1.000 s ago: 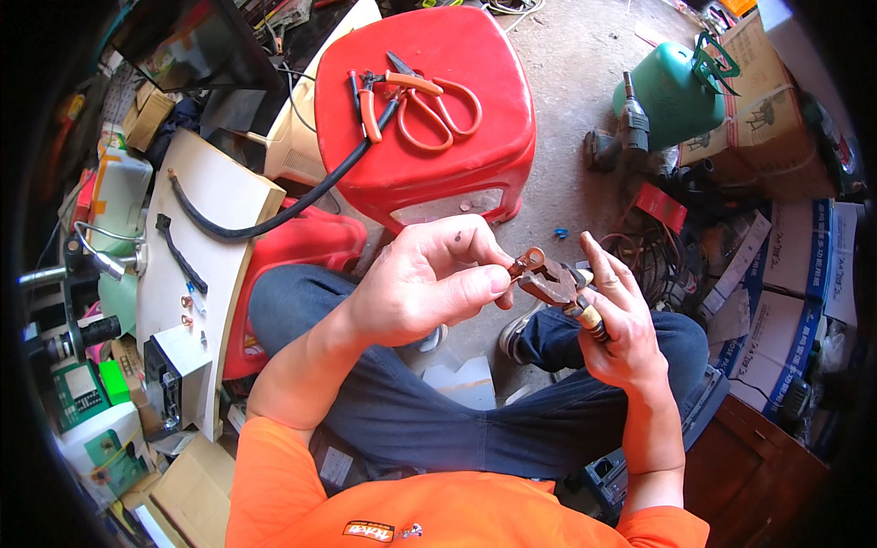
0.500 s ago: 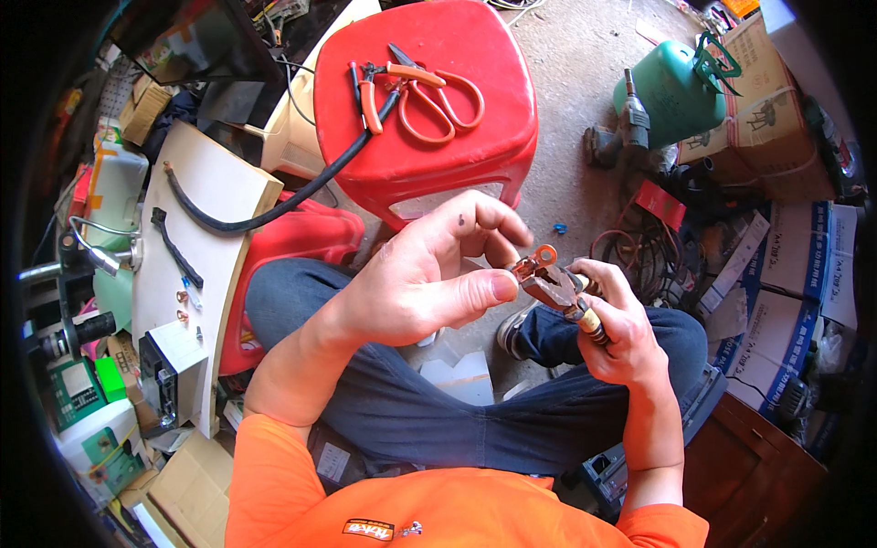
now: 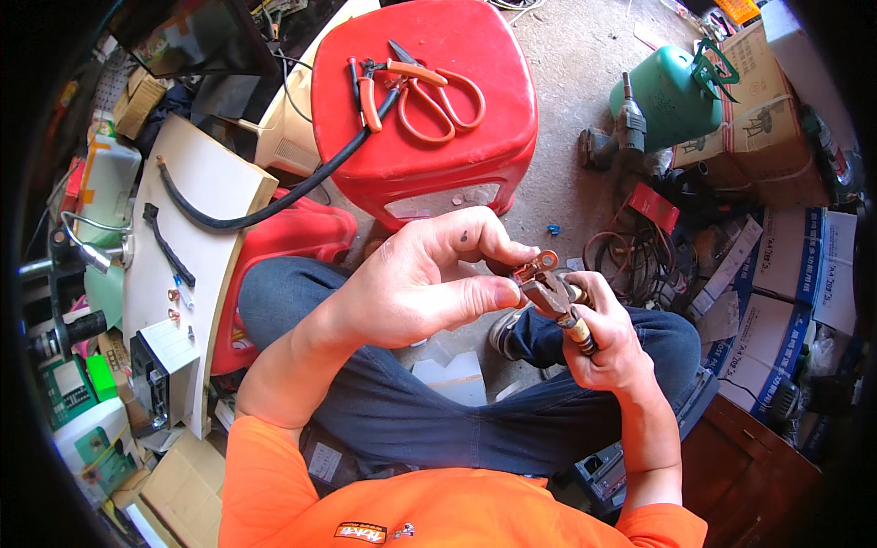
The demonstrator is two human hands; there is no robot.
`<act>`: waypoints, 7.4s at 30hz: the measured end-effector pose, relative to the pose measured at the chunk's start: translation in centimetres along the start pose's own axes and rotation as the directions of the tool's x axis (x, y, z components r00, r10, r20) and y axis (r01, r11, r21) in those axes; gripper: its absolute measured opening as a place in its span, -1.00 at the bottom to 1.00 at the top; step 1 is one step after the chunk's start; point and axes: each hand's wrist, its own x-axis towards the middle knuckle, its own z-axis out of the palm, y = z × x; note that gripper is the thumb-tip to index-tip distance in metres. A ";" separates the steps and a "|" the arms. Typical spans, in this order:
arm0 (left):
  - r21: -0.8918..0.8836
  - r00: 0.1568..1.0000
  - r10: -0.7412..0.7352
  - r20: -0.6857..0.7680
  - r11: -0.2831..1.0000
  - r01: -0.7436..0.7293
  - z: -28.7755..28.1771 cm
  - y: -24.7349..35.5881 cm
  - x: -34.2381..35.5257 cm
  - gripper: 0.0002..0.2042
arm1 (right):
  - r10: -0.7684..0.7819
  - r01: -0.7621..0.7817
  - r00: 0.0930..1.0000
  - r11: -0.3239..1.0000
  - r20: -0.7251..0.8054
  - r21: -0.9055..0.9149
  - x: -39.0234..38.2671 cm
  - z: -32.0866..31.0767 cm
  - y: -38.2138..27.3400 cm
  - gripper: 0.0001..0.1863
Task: The person strips the insulation off the ends of two black wires using wire cutters. They then insert a copper ring terminal onto each wire end and use pliers to crimp the terminals securely onto the wires.
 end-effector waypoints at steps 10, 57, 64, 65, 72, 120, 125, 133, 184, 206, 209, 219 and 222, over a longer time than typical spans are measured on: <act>0.063 0.999 0.021 -0.025 0.998 -0.019 -0.1 -0.6 0.0 -0.79 | 0.024 -0.024 1.000 0.999 0.002 -0.027 -0.1 0.1 -0.2 -0.66; 0.020 0.966 -0.112 -0.232 0.993 0.120 0.0 -2.5 1.6 -0.78 | 0.254 -0.255 0.967 0.964 -0.030 -0.069 -0.8 -1.6 -0.4 -0.64; -0.074 0.980 -0.191 -0.052 0.980 0.187 -0.8 -2.0 1.4 -0.70 | 0.251 -0.252 0.968 0.966 -0.026 -0.057 -0.6 -2.3 -0.1 -0.60; -0.072 0.976 -0.212 -0.043 0.975 0.209 -1.0 -1.8 1.4 -0.70 | 0.260 -0.260 0.966 0.964 -0.006 -0.058 -0.7 -2.4 -0.1 -0.60; -0.114 0.985 -0.066 -0.156 0.992 0.048 -0.4 -2.4 1.4 -0.80 | 0.152 -0.145 0.988 0.955 0.008 -0.257 -0.5 -2.3 -0.2 -0.55; 0.254 0.990 0.012 -0.143 0.967 0.025 0.1 -2.9 0.8 -0.82 | 0.169 -0.101 0.981 0.862 0.093 -0.496 0.4 -3.2 -1.2 -0.65; 0.233 0.989 0.004 -0.147 0.972 0.031 0.5 -2.9 0.8 -0.82 | 0.166 -0.138 0.986 0.879 0.022 -0.456 -0.1 -2.6 -2.0 -0.67; 0.235 0.979 0.101 -0.175 0.970 -0.058 0.6 -3.1 0.8 -0.82 | 0.072 -0.085 0.996 0.892 -0.047 -0.445 -0.5 -2.8 -2.2 -0.65; -0.481 0.959 0.241 0.148 0.865 -0.143 6.6 -7.4 5.5 -0.76 | 0.305 -0.530 0.845 0.358 0.440 0.769 -2.0 1.1 -0.3 -0.69; -0.224 0.958 0.271 -0.093 0.932 -0.286 4.3 -8.8 6.4 -0.29 | 0.514 -0.559 0.829 0.737 0.221 0.381 0.7 0.0 -0.4 -0.74; 0.437 0.998 -0.046 0.048 0.899 0.020 3.7 -7.3 0.8 -0.47 | 0.498 -0.496 0.865 0.836 0.056 0.236 0.0 -1.6 -0.5 -0.65; 0.447 0.955 0.107 -0.278 0.894 0.030 1.6 -0.3 1.5 -0.80 | 0.460 -0.402 0.865 0.875 -0.202 0.270 -0.1 -2.2 -1.2 -0.74; 0.470 0.950 0.125 -0.287 0.882 0.026 1.9 -1.3 1.8 -0.80 | 0.168 -0.175 0.977 0.983 -0.134 -0.047 -0.3 -2.1 0.2 -0.80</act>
